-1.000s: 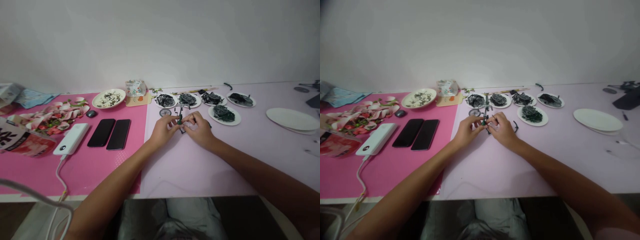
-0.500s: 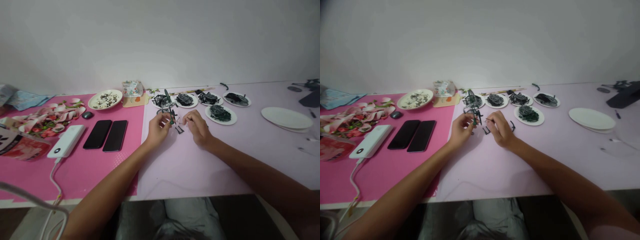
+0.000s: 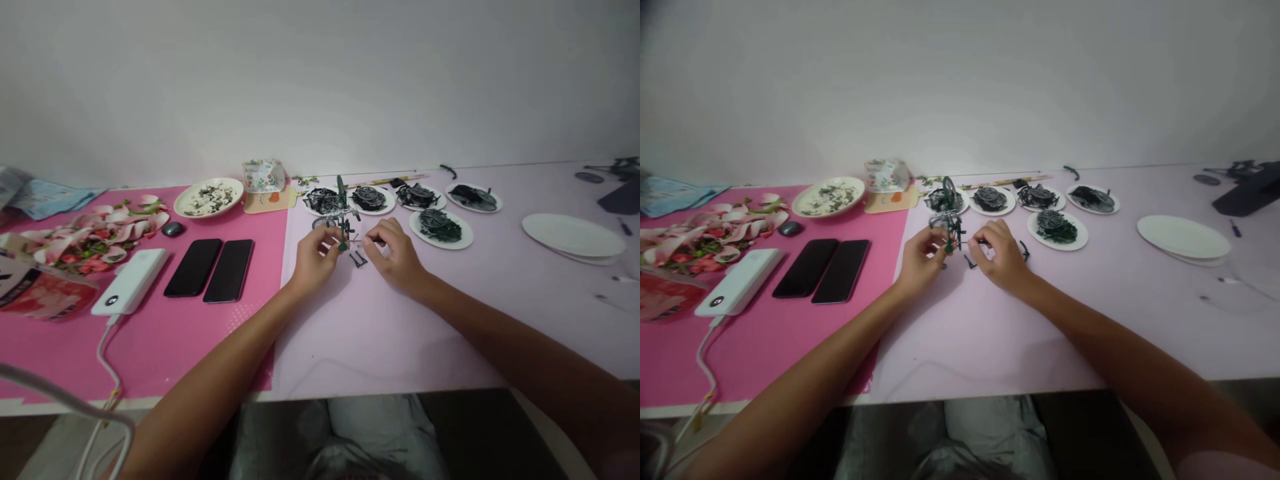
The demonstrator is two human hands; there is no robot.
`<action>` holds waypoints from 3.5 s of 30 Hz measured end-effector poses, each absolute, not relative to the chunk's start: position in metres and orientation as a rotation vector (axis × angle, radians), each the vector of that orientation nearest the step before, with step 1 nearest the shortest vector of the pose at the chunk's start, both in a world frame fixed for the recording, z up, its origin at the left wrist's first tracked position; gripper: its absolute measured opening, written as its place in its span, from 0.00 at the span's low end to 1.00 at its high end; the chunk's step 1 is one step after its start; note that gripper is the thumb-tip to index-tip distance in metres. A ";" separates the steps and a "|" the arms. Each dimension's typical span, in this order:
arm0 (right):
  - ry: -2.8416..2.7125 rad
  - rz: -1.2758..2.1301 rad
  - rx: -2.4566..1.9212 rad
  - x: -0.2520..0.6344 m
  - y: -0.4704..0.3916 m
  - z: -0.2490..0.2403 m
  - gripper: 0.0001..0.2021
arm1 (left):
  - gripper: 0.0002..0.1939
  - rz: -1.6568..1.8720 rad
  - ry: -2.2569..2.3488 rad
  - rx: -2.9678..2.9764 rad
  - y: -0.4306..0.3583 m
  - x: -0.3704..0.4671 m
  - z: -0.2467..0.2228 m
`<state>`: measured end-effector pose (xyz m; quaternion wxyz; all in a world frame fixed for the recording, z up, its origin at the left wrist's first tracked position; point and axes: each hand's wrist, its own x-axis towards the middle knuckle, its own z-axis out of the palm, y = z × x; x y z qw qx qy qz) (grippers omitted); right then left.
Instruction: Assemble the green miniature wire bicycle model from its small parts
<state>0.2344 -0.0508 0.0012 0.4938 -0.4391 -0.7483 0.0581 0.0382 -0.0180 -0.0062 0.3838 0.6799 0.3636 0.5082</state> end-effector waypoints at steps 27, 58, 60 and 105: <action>-1.816 0.023 -1.009 0.233 -0.047 -0.005 0.10 | 0.05 1.301 0.884 1.780 -0.016 0.036 -0.009; -1.797 0.277 -0.993 0.236 -0.044 -0.014 0.08 | 0.06 1.299 0.860 1.766 -0.009 0.033 -0.017; -1.791 0.300 -0.984 0.236 -0.045 -0.016 0.06 | 0.06 1.289 0.867 1.777 -0.009 0.033 -0.017; -1.581 -0.068 -1.197 0.293 -0.004 0.001 0.08 | 0.19 1.369 0.917 1.571 0.009 0.020 -0.002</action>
